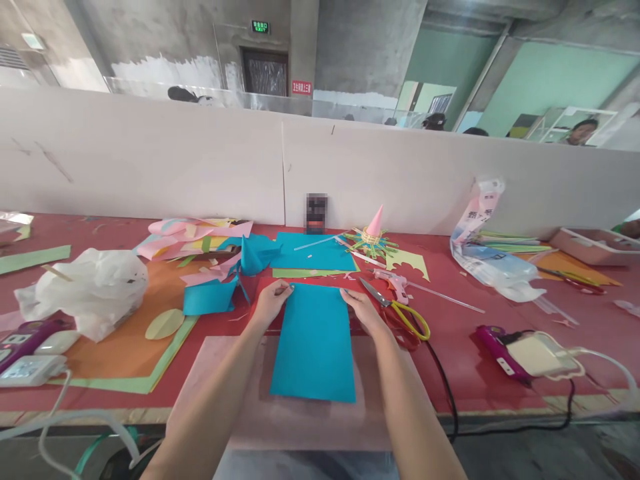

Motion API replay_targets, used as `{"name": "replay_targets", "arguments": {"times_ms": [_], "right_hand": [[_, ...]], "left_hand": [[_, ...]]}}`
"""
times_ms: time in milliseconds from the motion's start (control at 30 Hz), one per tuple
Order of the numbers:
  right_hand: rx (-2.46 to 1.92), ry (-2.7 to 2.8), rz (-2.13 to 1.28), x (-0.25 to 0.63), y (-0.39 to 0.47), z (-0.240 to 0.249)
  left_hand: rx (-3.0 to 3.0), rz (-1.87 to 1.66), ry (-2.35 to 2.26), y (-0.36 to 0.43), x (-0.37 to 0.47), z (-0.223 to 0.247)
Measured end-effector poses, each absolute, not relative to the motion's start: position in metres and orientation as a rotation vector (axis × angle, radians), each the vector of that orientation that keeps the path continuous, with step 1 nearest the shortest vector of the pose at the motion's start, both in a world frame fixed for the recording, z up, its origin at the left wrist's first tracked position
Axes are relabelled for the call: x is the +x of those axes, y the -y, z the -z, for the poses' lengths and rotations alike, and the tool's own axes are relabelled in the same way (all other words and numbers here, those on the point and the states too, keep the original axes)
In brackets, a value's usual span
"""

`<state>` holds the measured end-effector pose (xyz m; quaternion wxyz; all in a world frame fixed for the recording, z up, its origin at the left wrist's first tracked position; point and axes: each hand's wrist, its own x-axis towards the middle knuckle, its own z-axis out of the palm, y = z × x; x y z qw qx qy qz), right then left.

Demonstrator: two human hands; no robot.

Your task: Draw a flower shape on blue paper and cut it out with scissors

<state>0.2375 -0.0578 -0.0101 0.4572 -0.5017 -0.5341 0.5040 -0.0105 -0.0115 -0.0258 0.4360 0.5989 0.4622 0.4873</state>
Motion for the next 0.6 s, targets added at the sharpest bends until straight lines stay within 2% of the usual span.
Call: {"name": "replay_targets", "arguments": {"times_ms": [300, 500, 600], "right_hand": [[-1.213, 1.368, -1.241, 0.235, 0.059, 0.01], [-1.41, 1.56, -0.895, 0.236, 0.055, 0.02], [-1.42, 1.576, -0.874, 0.236, 0.055, 0.02]], "left_hand": [[1.516, -1.246, -1.182, 0.013, -0.011, 0.025], [1.497, -1.278, -1.186, 0.015, -0.009, 0.027], [1.481, -1.29, -1.186, 0.014, -0.01, 0.028]]}}
